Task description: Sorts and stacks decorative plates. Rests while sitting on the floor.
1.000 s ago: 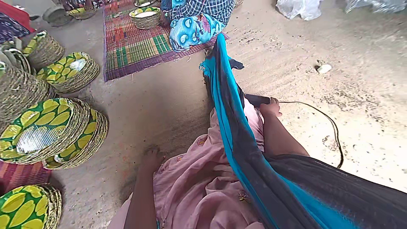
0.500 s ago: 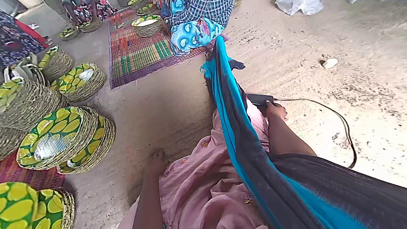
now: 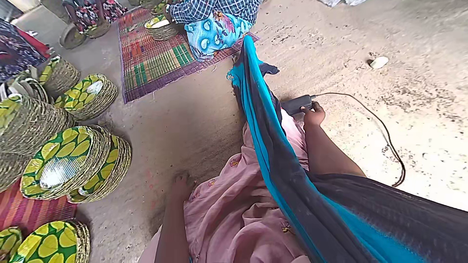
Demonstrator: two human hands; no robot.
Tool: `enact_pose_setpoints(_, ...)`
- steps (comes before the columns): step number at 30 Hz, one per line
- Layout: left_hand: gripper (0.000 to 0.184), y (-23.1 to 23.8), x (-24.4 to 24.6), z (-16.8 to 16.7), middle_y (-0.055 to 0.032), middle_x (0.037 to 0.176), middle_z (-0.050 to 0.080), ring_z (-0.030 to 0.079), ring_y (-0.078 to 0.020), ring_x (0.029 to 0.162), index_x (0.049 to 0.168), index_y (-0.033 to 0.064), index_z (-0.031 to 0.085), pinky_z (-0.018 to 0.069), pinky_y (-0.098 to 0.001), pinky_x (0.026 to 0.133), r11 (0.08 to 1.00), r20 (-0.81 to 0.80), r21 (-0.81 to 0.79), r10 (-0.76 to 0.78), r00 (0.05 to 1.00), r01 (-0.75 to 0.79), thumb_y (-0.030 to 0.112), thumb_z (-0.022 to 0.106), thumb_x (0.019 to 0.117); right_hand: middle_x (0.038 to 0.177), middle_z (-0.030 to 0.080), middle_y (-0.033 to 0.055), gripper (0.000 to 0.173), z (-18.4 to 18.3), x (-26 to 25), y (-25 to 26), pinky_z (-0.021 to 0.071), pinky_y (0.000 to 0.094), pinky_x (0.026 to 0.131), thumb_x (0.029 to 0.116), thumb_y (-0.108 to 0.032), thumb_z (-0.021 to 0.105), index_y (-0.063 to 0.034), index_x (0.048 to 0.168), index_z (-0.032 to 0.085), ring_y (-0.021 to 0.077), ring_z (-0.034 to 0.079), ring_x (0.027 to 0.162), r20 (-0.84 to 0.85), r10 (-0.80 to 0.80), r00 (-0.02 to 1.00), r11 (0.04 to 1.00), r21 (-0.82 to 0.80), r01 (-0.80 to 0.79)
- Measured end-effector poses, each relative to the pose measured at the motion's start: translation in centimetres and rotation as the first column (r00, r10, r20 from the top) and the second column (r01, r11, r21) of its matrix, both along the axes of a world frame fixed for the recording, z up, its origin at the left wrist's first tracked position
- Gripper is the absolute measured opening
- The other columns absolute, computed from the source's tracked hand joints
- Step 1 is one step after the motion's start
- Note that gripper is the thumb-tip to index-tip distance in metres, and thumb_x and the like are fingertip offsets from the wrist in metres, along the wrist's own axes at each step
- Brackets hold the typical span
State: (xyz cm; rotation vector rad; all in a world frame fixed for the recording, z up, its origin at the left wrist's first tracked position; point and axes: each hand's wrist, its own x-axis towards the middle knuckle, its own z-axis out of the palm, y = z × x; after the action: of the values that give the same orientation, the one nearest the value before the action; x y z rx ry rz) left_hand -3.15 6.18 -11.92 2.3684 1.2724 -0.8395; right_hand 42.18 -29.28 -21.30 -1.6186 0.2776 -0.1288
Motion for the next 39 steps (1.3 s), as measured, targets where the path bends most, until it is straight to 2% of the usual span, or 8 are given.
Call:
enact_pose_setpoints(2, 0.068, 0.0, 0.0, 0.1, -0.0225, 0.161, 0.037, 0.044, -0.0416, 0.144, 0.157, 0.0137, 0.042, 0.0412, -0.0600, 0.114, 1.000, 0.002, -0.002, -0.001, 1.000, 0.001, 0.052, 0.057, 0.1031, 0.130, 0.064, 0.0177, 0.049, -0.6, 0.0, 0.0, 0.0559, 0.0380, 0.090, 0.0857, 0.011, 0.070, 0.0001, 0.133, 0.061, 0.0200, 0.065, 0.107, 0.060, 0.004, 0.998, 0.987, 0.161, -0.013)
enact_pose_setpoints(4, 0.068, 0.0, -0.1, 0.1, -0.0229, 0.161, 0.037, 0.043, -0.0422, 0.144, 0.157, 0.0130, 0.042, 0.0406, -0.0601, 0.115, 1.000, 0.014, -0.010, 0.001, 1.000, -0.001, 0.051, 0.058, 0.1030, 0.127, 0.063, 0.0150, 0.049, -0.8, -0.3, -0.5, 0.0576, 0.0339, 0.083, 0.0877, 0.013, 0.067, -0.0004, 0.134, 0.058, 0.0157, 0.065, 0.099, 0.043, 0.013, 0.999, 0.961, 0.277, -0.024)
enact_pose_setpoints(12, 0.069, 0.0, 0.0, 0.1, -0.0233, 0.160, 0.038, 0.043, -0.0426, 0.144, 0.157, 0.0119, 0.041, 0.0403, -0.0603, 0.115, 1.000, 0.005, -0.007, -0.011, 1.000, 0.011, 0.051, 0.058, 0.1028, 0.114, 0.063, 0.0084, 0.050, -1.4, -0.7, -1.1, 0.0581, 0.0309, 0.073, 0.0862, 0.017, 0.062, -0.0041, 0.132, 0.058, 0.0130, 0.064, 0.085, -0.035, -0.039, 0.999, 0.888, 0.457, 0.051)
enact_pose_setpoints(19, 0.070, 0.0, -0.1, -0.1, -0.0231, 0.161, 0.037, 0.044, -0.0417, 0.145, 0.158, 0.0122, 0.040, 0.0406, -0.0599, 0.115, 1.000, 0.005, -0.002, -0.011, 1.000, 0.011, 0.051, 0.058, 0.1026, 0.135, 0.060, 0.0075, 0.058, -1.9, -0.7, -1.3, 0.0557, 0.0322, 0.085, 0.0913, 0.013, 0.054, -0.0085, 0.145, 0.054, 0.0134, 0.064, 0.103, -0.050, 0.015, 0.999, 0.878, 0.478, 0.010)
enact_pose_setpoints(23, 0.071, 0.1, -0.1, -0.2, -0.0230, 0.161, 0.037, 0.044, -0.0421, 0.144, 0.159, 0.0132, 0.038, 0.0413, -0.0603, 0.114, 1.000, 0.005, -0.002, -0.008, 1.000, 0.008, 0.051, 0.058, 0.1025, 0.126, 0.061, 0.0064, 0.053, -1.5, -1.0, -1.2, 0.0554, 0.0372, 0.086, 0.0900, 0.012, 0.051, -0.0100, 0.138, 0.055, 0.0150, 0.062, 0.106, -0.071, -0.011, 0.997, 0.866, 0.498, 0.045)
enact_pose_setpoints(29, 0.071, 0.3, -0.1, -0.4, -0.0225, 0.162, 0.036, 0.045, -0.0431, 0.143, 0.159, 0.0152, 0.038, 0.0422, -0.0619, 0.113, 1.000, -0.010, -0.006, -0.015, 1.000, 0.015, 0.053, 0.057, 0.1025, 0.115, 0.063, 0.0071, 0.043, -1.3, -1.0, -1.2, 0.0554, 0.0408, 0.081, 0.0913, 0.009, 0.046, -0.0093, 0.128, 0.060, 0.0179, 0.063, 0.099, -0.123, -0.073, 0.990, 0.831, 0.542, 0.128)
enact_pose_setpoints(36, 0.070, 0.2, -0.1, -0.3, -0.0218, 0.162, 0.036, 0.045, -0.0428, 0.143, 0.159, 0.0152, 0.039, 0.0420, -0.0614, 0.113, 1.000, -0.012, -0.007, -0.019, 1.000, 0.019, 0.052, 0.057, 0.1027, 0.121, 0.064, 0.0098, 0.042, -1.3, -1.0, -1.1, 0.0565, 0.0435, 0.081, 0.0946, 0.005, 0.047, -0.0095, 0.132, 0.059, 0.0208, 0.065, 0.101, -0.175, -0.088, 0.981, 0.826, 0.537, 0.170)
enact_pose_setpoints(39, 0.069, 0.2, -0.1, -0.2, -0.0222, 0.161, 0.037, 0.046, -0.0431, 0.142, 0.158, 0.0151, 0.040, 0.0425, -0.0616, 0.112, 1.000, -0.008, -0.003, -0.016, 1.000, 0.016, 0.052, 0.057, 0.1025, 0.122, 0.064, 0.0102, 0.044, -1.3, -1.1, -1.3, 0.0569, 0.0446, 0.080, 0.0912, 0.007, 0.048, -0.0085, 0.131, 0.060, 0.0218, 0.065, 0.102, -0.195, -0.089, 0.977, 0.834, 0.521, 0.180)
